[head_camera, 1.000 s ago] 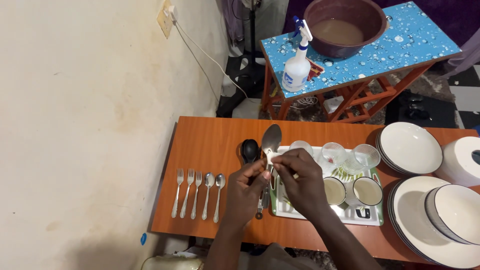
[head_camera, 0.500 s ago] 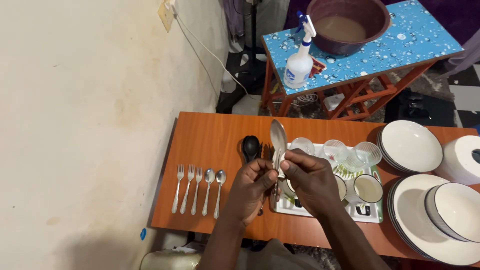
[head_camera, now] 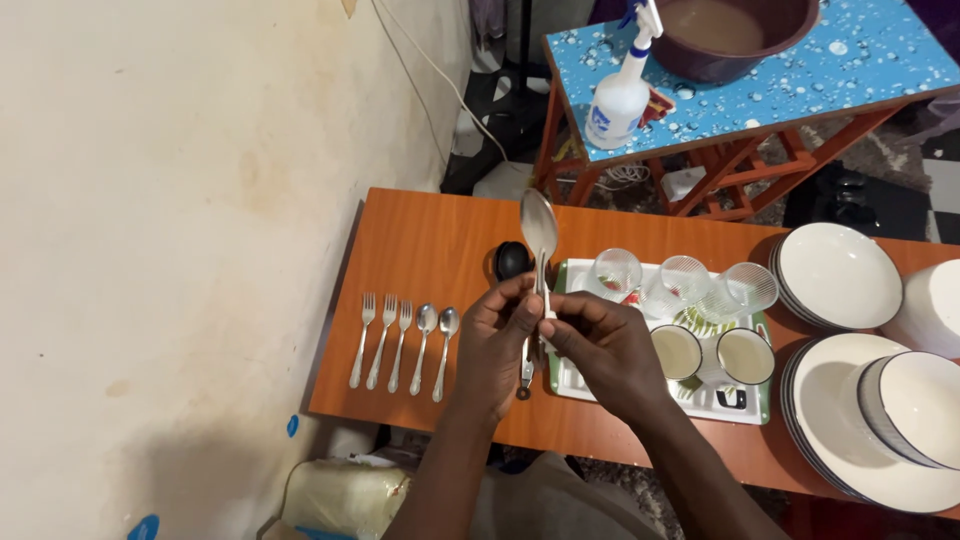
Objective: Organizing silverware and folding paper napkins to wrap them.
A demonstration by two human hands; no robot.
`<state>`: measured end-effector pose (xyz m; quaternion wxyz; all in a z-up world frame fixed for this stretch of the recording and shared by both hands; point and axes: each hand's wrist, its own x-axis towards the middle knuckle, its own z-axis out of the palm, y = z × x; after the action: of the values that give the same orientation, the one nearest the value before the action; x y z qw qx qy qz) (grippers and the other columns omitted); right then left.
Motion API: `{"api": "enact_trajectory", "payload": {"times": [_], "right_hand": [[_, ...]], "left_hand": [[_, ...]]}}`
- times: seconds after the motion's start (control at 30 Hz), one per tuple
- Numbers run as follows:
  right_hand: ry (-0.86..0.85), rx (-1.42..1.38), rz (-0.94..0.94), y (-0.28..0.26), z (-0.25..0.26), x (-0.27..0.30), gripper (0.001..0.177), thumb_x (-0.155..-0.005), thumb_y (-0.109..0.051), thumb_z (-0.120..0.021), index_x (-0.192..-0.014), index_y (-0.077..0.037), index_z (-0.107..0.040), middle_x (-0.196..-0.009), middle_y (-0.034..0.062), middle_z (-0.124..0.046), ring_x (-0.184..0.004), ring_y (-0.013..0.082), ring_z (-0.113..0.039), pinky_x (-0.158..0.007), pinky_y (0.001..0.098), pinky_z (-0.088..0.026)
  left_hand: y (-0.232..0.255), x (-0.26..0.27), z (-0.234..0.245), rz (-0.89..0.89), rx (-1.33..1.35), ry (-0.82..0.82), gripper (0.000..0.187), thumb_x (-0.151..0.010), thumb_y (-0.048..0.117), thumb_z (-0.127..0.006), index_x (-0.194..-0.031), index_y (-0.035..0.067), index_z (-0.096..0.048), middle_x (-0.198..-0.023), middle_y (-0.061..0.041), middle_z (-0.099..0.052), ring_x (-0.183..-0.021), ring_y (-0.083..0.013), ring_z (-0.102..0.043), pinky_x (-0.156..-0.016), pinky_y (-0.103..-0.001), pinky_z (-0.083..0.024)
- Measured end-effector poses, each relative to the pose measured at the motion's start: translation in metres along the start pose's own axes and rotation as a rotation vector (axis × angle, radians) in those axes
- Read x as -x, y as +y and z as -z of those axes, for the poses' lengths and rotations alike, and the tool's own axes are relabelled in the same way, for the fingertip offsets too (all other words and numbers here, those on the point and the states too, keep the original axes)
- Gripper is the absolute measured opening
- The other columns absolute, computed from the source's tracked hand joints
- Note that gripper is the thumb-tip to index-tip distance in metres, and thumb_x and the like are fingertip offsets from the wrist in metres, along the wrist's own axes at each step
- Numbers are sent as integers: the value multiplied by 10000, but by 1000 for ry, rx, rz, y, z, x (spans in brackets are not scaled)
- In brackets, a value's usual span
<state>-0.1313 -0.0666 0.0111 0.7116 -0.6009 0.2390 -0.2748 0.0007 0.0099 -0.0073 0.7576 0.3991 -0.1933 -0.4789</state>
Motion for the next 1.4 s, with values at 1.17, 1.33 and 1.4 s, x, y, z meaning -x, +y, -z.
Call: {"api": "enact_trajectory", "payload": {"times": [1.17,1.33,1.4], "right_hand": [[-69,642,-454,195,-12,6,256,-905,-248,-782,-881,-27,-656,-686,59,-571,-632,134,-510,-590,334,-442],[-37,631,-498,202,-10,9,237,-883,-249,-777,-886,-38,-670,-707,29,-643,-645,111,-581,-606,323,-488],[2,594,-481,214,-7,11,246,-878,-246,-779,-883,-26,-669,-734,58,-682,-678,129,-623,-634,332,-517]], "left_hand": [[-144,-16,218,374,-1086,452,198,-879,262,-771,-904,66,-779,-774,-107,-757,-699,-261,-752,-699,-394,-573],[-152,-21,225,428,-1239,352,220,-909,274,-762,-887,58,-727,-748,-111,-726,-668,-291,-744,-705,-416,-556],[-167,-23,239,242,-1328,338,208,-837,239,-813,-823,45,-741,-782,-122,-732,-756,-305,-719,-718,-443,-538]]}}
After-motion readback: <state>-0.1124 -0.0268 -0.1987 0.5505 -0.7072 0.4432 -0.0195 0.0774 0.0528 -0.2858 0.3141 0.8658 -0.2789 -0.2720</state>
